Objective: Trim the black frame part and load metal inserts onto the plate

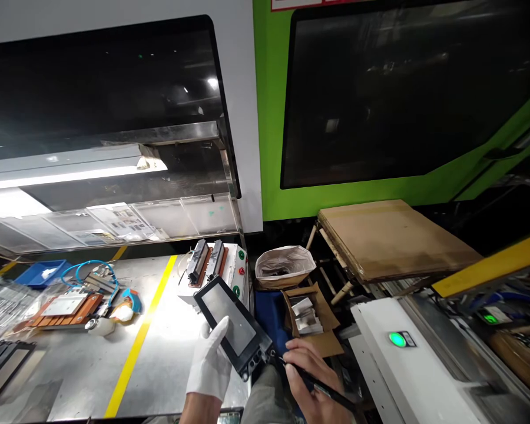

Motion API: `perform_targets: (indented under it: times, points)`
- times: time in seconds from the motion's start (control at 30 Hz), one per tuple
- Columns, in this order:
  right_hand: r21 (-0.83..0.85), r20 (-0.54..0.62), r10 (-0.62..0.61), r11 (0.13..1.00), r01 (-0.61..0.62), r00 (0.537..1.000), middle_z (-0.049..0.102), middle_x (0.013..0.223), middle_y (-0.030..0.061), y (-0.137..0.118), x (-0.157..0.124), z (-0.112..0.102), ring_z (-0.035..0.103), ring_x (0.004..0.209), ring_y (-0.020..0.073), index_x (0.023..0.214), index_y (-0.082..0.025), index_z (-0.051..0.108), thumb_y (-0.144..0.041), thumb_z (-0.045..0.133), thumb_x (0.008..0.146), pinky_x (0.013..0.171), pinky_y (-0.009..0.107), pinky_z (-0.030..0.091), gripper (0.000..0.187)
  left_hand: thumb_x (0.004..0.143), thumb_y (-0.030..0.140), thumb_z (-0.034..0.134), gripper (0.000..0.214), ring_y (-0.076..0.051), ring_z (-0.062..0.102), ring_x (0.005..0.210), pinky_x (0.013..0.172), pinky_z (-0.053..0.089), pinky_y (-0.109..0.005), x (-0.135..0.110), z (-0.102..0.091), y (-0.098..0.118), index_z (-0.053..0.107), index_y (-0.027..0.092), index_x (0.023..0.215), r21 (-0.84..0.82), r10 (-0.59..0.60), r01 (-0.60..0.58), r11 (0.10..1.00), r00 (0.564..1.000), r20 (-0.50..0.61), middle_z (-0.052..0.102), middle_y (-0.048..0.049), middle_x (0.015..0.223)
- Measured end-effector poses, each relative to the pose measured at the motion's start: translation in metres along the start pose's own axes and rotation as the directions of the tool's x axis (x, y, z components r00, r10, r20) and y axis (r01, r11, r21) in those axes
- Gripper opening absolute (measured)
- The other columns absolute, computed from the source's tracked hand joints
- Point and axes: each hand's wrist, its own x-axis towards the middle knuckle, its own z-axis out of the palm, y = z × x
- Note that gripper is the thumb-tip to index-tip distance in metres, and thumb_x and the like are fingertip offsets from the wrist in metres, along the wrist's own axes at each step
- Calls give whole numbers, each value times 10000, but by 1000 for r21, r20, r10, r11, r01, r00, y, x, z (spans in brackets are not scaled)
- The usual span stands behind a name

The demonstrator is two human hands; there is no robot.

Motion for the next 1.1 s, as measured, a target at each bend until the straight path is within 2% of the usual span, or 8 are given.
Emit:
perform_targets:
  times: [0.17,0.37,0.5,0.7,0.87,0.97,1.03,1.1]
  points:
    - [-17,16,-54,998,54,998,745,936,47,-3,-2,-4,689,1011,216,952,-247,645,-189,564,923,844,303,593,104,733,154,769,491,-218,748,875,807,647,-349,-7,3,-2,611,237,1191,-9,28,-28,1000,1000,3,761,-52,979]
    - [27,211,-230,973,230,950,753,898,-11,-17,1,2,649,1177,251,1026,-261,621,-172,641,882,1076,449,493,171,756,213,774,362,-207,733,923,849,625,-350,-10,8,-6,591,260,1066,-59,41,-39,997,998,39,748,-33,986]
    - [2,272,-235,970,244,933,762,942,-14,-18,-1,8,620,1232,273,1059,-271,620,-200,644,899,1091,489,462,177,753,205,774,422,-237,727,1017,892,610,-353,-12,11,-6,577,267,1120,-84,32,-28,996,998,48,756,-46,1029]
    - [-14,227,-290,954,301,930,759,939,5,-12,-4,11,603,1255,283,1085,-259,621,-180,653,878,1079,448,470,224,775,198,753,559,-254,721,1054,894,613,-375,-15,9,-6,550,278,1289,-64,54,-51,997,997,49,759,-65,1085]
    - [29,222,-314,948,315,923,743,854,-10,-7,-4,14,632,1216,284,1036,-261,624,-119,656,829,1082,452,477,252,771,160,753,568,-257,712,1086,913,607,-384,-15,8,-5,561,283,1291,-66,63,-62,996,998,19,768,-52,1067]
    - [212,137,-203,962,172,969,729,804,-2,-8,-6,9,684,1102,269,941,-271,647,-122,610,848,1010,426,533,180,780,164,740,482,-253,704,1098,910,604,-363,-8,6,-3,613,232,1240,-136,-19,20,991,1000,5,766,-68,1095]
    - [375,38,1,927,-16,999,742,978,38,-10,-7,2,709,972,236,903,-267,668,-184,592,899,856,352,593,112,816,304,729,409,-273,700,1097,891,608,-374,-3,2,-2,651,177,1197,-203,-126,135,970,990,59,758,-106,1126]
    - [516,-33,230,838,-180,973,697,1194,77,-11,-1,-7,696,990,230,907,-262,693,-281,592,937,740,291,604,108,832,493,683,464,-292,719,1003,818,617,-401,1,-4,-3,684,142,1136,-225,-198,214,951,976,94,764,-129,1038]
